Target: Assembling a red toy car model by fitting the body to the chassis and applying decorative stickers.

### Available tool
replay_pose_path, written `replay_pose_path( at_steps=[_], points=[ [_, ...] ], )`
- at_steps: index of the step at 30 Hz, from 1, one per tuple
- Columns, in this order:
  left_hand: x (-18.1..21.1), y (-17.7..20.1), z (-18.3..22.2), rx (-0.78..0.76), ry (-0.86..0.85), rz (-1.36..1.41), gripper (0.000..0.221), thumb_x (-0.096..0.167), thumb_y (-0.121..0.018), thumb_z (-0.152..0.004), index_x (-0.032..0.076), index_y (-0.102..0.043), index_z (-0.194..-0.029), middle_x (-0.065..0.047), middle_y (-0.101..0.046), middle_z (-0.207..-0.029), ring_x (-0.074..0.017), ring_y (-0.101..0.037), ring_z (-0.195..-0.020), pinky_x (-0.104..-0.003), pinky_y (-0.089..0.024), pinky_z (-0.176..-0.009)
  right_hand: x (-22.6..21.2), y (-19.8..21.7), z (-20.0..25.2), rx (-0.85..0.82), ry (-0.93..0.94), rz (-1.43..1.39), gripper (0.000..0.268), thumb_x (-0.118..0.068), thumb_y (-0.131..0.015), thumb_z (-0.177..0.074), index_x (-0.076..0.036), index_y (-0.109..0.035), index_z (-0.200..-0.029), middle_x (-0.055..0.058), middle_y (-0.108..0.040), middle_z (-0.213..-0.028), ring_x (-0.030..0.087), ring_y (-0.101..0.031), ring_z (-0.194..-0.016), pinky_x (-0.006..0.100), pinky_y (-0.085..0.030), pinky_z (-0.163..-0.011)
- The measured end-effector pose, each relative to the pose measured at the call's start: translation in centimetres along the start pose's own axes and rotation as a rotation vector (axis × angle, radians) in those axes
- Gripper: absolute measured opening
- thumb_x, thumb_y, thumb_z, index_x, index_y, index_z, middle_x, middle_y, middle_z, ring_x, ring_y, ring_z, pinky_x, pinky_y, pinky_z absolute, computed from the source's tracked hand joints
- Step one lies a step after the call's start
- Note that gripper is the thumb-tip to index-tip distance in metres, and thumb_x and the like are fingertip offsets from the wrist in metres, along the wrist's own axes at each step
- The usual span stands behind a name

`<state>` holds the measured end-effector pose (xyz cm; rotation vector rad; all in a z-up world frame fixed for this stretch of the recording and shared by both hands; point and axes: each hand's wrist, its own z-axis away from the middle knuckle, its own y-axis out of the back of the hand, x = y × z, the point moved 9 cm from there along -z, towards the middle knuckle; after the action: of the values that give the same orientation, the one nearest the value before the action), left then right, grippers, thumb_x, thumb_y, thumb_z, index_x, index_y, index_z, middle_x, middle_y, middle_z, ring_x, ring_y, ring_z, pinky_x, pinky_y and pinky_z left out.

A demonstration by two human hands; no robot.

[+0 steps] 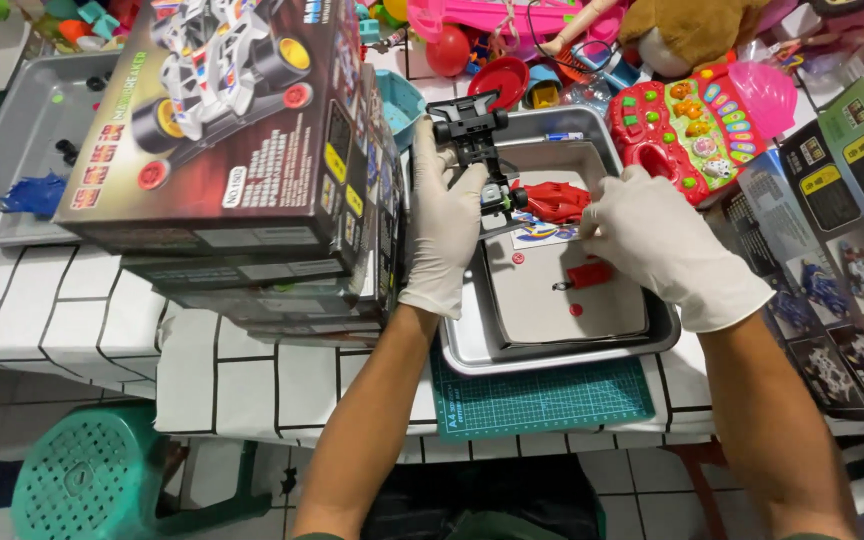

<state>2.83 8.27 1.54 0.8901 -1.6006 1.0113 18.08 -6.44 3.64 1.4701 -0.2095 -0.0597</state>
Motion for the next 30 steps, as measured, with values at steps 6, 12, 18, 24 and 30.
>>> replay_pose_path(
  at_steps=[6, 12, 18, 24, 30],
  points=[
    [-0.1, 0.8, 0.1, 0.022, 0.003, -0.055, 0.083, 0.011, -0.064, -0.089, 0.016, -0.022, -0.161, -0.019, -0.063, -0.129, -0.025, -0.067, -0.115, -0.041, -0.054, -0.098, 0.2, -3.9, -0.8, -0.067, -0.148, -0.032, 0.024, -0.037, -0.082, -0.081, -0.025, -0.079, -0.102, 0.01, -0.065, -0.109, 0.037, -0.071, -0.096, 0.049, -0.065, -0.083],
    [1.3, 1.4, 1.2, 0.034, 0.043, -0.148, 0.084, 0.02, -0.066, -0.087, 0.017, -0.024, -0.16, -0.016, -0.066, -0.129, -0.0284, -0.068, -0.117, -0.041, -0.055, -0.095, 0.3, -5.1, -0.8, -0.02, -0.096, -0.04, 0.024, -0.03, -0.077, -0.086, -0.02, -0.075, -0.108, 0.012, -0.065, -0.104, 0.041, -0.071, -0.094, 0.05, -0.063, -0.086],
    [1.7, 1.6, 1.4, 0.052, 0.036, -0.223, 0.085, 0.026, -0.065, -0.087, 0.02, -0.024, -0.161, -0.018, -0.066, -0.132, -0.0344, -0.065, -0.124, -0.046, -0.053, -0.098, 3.8, -2.1, -0.4, 0.092, -0.174, -0.349, 0.03, -0.03, -0.072, -0.091, -0.015, -0.064, -0.117, 0.015, -0.071, -0.109, 0.04, -0.066, -0.111, 0.054, -0.058, -0.092],
    [1.2, 0.9, 1.3, -0.012, 0.096, -0.238, 0.085, 0.025, -0.064, -0.087, 0.023, -0.023, -0.161, -0.017, -0.066, -0.133, -0.0337, -0.065, -0.122, -0.045, -0.053, -0.097, 1.9, 1.1, -3.8, 0.204, -0.131, -0.4, 0.036, -0.024, -0.073, -0.09, -0.023, -0.063, -0.125, 0.008, -0.074, -0.108, 0.037, -0.068, -0.111, 0.052, -0.055, -0.095],
    [3.0, -0.4, 2.0, -0.045, 0.064, -0.226, 0.086, 0.016, -0.061, -0.087, 0.022, -0.019, -0.161, -0.015, -0.07, -0.123, -0.0284, -0.071, -0.112, -0.039, -0.057, -0.093, 2.4, -2.3, -8.0, 0.247, -0.007, -0.501, 0.013, -0.025, -0.073, -0.093, -0.025, -0.073, -0.107, 0.002, -0.075, -0.105, 0.029, -0.069, -0.111, 0.043, -0.057, -0.093]
  ],
)
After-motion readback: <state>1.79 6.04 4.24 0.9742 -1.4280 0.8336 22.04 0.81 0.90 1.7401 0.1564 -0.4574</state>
